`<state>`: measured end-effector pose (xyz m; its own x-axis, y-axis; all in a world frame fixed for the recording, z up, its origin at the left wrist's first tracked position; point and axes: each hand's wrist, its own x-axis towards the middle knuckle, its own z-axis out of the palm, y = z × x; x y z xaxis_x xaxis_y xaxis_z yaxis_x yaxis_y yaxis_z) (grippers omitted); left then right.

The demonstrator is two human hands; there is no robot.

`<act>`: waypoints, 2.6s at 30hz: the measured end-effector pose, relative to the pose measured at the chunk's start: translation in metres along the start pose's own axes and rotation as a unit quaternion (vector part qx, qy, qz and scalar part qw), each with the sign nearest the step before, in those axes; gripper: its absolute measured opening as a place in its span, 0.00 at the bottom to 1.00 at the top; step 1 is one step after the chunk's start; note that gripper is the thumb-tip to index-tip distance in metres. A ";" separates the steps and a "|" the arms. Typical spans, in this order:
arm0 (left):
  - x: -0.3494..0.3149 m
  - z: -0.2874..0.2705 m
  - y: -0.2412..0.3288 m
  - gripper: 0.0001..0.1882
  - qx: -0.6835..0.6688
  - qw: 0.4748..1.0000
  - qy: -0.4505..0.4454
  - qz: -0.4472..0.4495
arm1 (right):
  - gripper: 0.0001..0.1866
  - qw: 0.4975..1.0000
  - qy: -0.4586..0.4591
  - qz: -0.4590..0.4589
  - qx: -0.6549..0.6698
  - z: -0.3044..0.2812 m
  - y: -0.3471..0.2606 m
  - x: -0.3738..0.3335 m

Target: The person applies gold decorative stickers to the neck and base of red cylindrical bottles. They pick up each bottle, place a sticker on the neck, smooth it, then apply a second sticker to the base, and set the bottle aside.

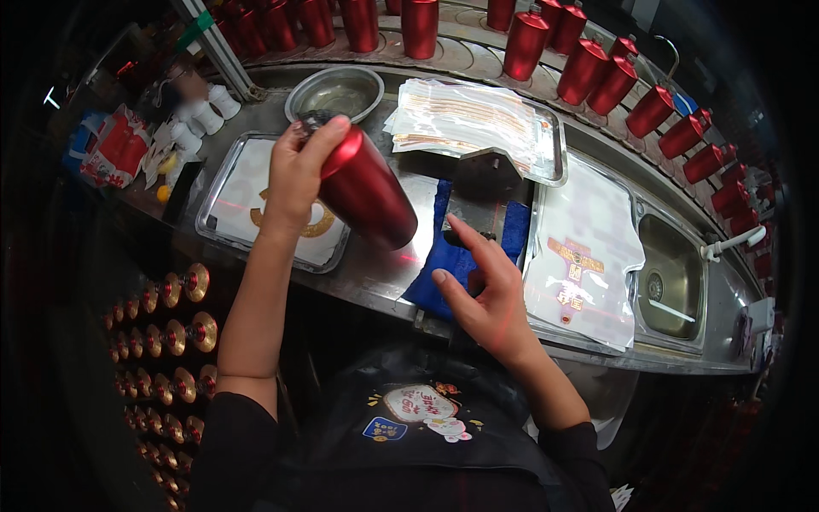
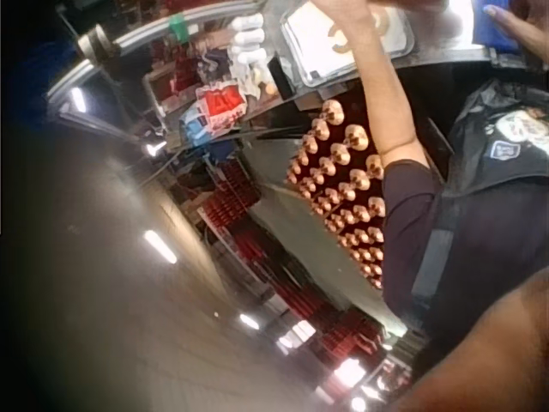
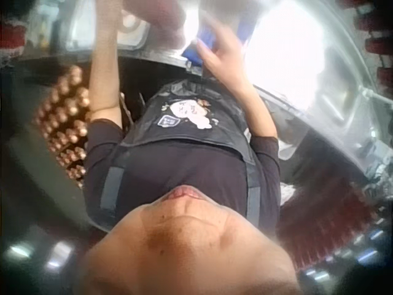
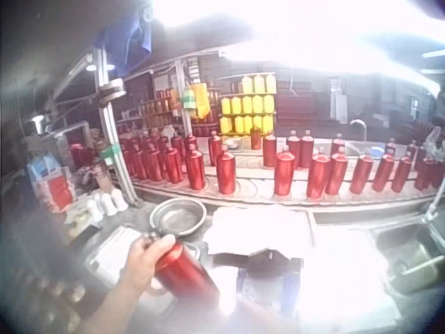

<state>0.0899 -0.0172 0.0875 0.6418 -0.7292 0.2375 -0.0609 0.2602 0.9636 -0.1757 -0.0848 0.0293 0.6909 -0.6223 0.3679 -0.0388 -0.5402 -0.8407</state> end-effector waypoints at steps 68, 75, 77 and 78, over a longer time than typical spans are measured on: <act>0.068 -0.230 -0.091 0.09 0.637 0.708 0.304 -0.002 | 0.52 0.995 -0.101 -0.019 0.013 0.023 0.030 0.068; -0.005 -0.094 0.012 0.13 0.473 0.867 0.152 -0.026 | 0.31 0.988 0.028 0.153 0.001 -0.006 0.003 0.021; -0.032 -0.060 0.036 0.11 0.337 0.934 0.116 -0.029 | 0.18 0.984 0.006 0.171 0.042 -0.011 -0.010 -0.002; -0.045 -0.045 0.046 0.11 0.276 0.956 0.096 -0.018 | 0.13 0.985 -0.020 0.163 0.060 -0.008 -0.017 -0.014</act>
<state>0.0924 0.0560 0.1158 0.7758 -0.5884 0.2280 -0.3975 -0.1752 0.9007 -0.1907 -0.0718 0.0414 0.6839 -0.7274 0.0558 -0.1803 -0.2426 -0.9532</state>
